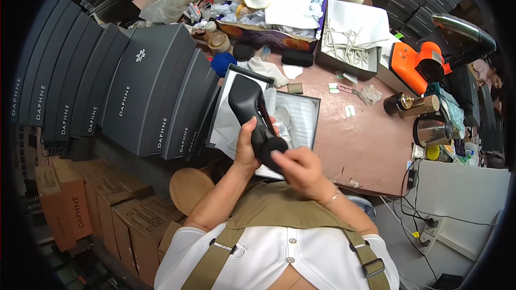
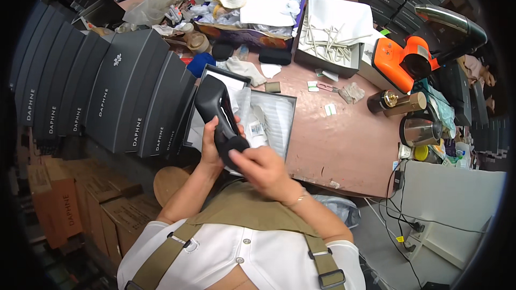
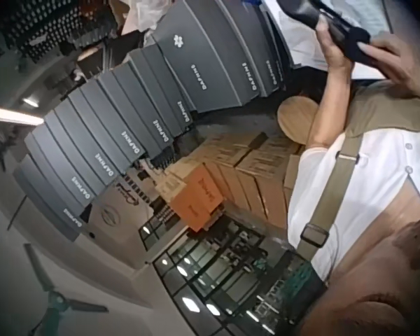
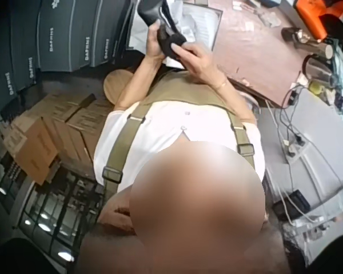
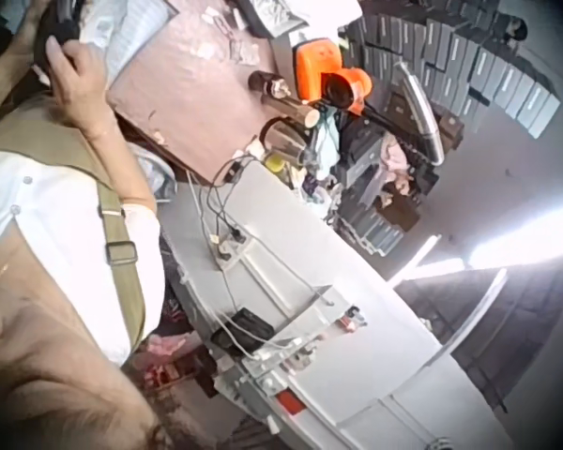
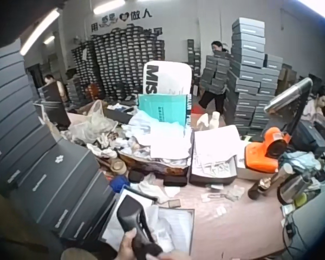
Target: Inspecting high-heeled shoes and packing them into boxes.
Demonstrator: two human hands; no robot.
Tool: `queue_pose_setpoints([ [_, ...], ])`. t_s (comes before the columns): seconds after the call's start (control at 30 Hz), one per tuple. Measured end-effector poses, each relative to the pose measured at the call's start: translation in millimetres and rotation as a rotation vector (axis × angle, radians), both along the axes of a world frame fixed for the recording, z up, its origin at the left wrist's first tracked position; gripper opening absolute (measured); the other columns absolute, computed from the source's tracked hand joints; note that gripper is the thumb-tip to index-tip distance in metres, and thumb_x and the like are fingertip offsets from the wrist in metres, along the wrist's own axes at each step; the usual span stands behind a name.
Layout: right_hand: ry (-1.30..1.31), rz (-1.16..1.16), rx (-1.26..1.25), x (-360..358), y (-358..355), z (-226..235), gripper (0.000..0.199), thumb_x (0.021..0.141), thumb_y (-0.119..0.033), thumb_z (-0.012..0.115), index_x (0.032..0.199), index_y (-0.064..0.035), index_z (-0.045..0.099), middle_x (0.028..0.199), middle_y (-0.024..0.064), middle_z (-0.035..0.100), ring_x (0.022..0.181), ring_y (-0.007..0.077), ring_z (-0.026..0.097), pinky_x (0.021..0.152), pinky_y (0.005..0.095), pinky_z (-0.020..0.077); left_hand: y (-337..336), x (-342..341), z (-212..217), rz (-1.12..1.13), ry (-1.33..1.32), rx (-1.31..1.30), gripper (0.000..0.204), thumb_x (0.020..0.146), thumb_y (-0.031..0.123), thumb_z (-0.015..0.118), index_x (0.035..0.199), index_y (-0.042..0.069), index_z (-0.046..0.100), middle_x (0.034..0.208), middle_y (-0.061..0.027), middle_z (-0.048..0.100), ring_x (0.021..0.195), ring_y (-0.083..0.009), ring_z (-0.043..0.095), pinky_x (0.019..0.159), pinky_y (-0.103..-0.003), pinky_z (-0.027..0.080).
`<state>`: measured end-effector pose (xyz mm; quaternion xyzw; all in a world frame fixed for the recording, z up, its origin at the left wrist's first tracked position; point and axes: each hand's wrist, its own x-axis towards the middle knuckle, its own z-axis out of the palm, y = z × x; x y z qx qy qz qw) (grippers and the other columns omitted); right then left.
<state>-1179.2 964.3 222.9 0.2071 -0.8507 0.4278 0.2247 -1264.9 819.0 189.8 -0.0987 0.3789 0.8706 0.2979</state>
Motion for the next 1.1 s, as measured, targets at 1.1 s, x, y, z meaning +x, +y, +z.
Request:
queue_pose_setpoints([
  [1.1, -1.080, 0.001, -1.572, -6, -11, -65, 0.045, 0.089, -0.018, 0.060, 0.128, -0.0023, 0.045, 0.115, 0.0066, 0.057, 0.102, 0.0145, 0.056, 0.087, 0.0295, 0.0479, -27, 2, -24, -0.180, 0.387, -0.387, 0.059, 0.094, 0.042, 0.053, 0.135, 0.004, 0.035, 0.117, -0.0107, 0.055, 0.107, -0.0167, 0.055, 0.089, -0.029, 0.046],
])
